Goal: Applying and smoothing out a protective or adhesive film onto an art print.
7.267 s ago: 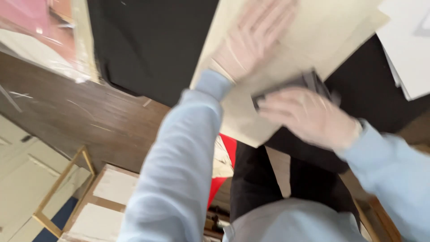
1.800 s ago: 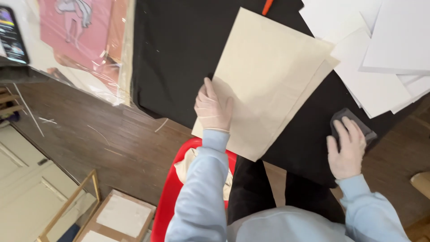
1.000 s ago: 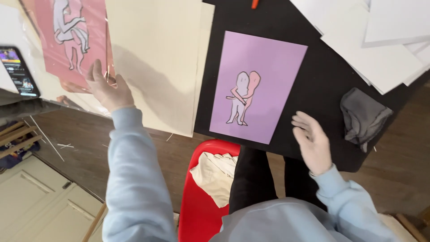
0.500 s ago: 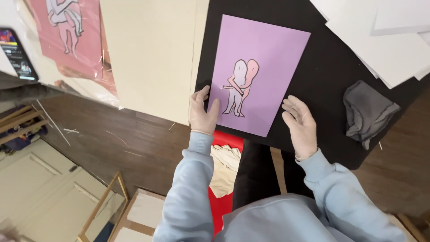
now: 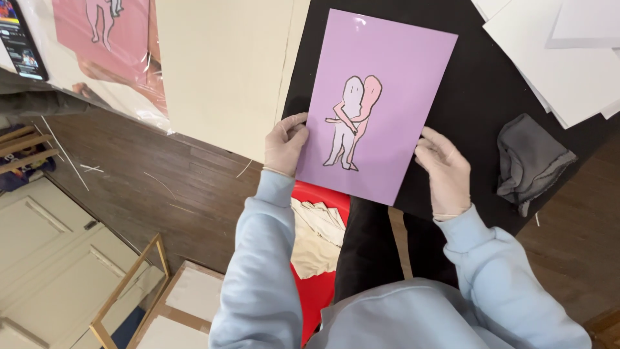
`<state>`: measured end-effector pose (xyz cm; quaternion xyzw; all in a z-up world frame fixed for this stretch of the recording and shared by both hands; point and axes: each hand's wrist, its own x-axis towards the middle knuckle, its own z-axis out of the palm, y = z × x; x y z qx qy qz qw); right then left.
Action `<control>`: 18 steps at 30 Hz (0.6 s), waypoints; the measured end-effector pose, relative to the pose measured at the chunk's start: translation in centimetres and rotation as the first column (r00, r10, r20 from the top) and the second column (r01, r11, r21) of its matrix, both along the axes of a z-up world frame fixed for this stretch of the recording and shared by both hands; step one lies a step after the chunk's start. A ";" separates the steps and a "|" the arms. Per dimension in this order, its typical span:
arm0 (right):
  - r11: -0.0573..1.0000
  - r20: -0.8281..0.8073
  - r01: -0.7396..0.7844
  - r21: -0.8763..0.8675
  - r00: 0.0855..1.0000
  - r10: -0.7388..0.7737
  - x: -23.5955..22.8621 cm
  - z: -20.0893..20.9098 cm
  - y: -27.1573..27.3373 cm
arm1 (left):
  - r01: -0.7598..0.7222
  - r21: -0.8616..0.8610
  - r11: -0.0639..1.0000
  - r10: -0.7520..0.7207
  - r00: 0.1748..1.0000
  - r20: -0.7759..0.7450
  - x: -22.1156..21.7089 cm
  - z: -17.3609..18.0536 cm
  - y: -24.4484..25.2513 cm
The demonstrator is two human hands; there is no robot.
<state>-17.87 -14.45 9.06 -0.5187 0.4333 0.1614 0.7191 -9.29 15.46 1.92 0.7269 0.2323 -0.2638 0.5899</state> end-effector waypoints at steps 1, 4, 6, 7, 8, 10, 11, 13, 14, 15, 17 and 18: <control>1.000 -0.001 -0.004 0.000 1.000 0.004 -0.1 0.2 -0.2 | -0.004 0.000 1.000 0.004 1.000 -0.001 -0.2 0.8 0.1; 0.999 0.121 -0.021 -0.026 0.992 0.023 0.5 1.5 -0.7 | -0.066 -0.122 0.990 0.061 0.997 -0.043 -0.5 2.9 0.6; 0.998 0.220 -0.060 0.012 0.974 0.056 1.5 3.5 -1.1 | -0.107 -0.261 0.959 0.094 0.994 -0.063 -1.3 3.8 1.0; 0.998 0.225 -0.068 0.014 0.972 0.063 1.8 4.0 -1.3 | -0.113 -0.260 0.959 0.101 0.993 -0.058 -1.6 4.5 1.1; 0.996 0.249 -0.082 0.022 0.966 0.074 2.0 4.6 -1.4 | -0.139 -0.288 0.948 0.130 0.990 -0.051 -2.0 5.3 1.3; 0.994 0.272 -0.105 0.031 0.958 0.093 2.2 5.8 -1.7 | -0.173 -0.314 0.933 0.167 0.985 -0.046 -2.3 8.0 1.0; 0.991 0.297 -0.134 0.025 0.947 0.120 2.3 6.4 -2.0 | -0.283 -0.351 0.893 0.244 0.958 -0.152 -2.3 9.9 0.4; 0.983 0.346 -0.182 0.028 0.924 0.161 3.0 7.5 -2.2 | -0.398 -0.373 0.838 0.332 0.915 -0.231 -2.5 12.6 0.4; 0.981 0.386 -0.191 0.028 0.908 0.165 3.4 8.2 -2.3 | -0.395 -0.467 0.791 0.342 0.919 -0.199 -2.8 13.3 0.8; 0.979 0.425 -0.200 0.028 0.889 0.169 3.7 9.0 -2.4 | -0.383 -0.557 0.737 0.352 0.921 -0.167 -3.1 14.1 1.1; 0.976 0.428 -0.218 0.014 0.883 0.192 4.7 11.1 -2.5 | -0.378 -0.596 0.708 0.362 0.919 -0.153 -3.3 16.3 0.9; 0.974 0.418 -0.227 0.003 0.885 0.205 5.3 12.1 -2.6 | -0.373 -0.629 0.682 0.363 0.919 -0.151 -3.3 17.4 0.9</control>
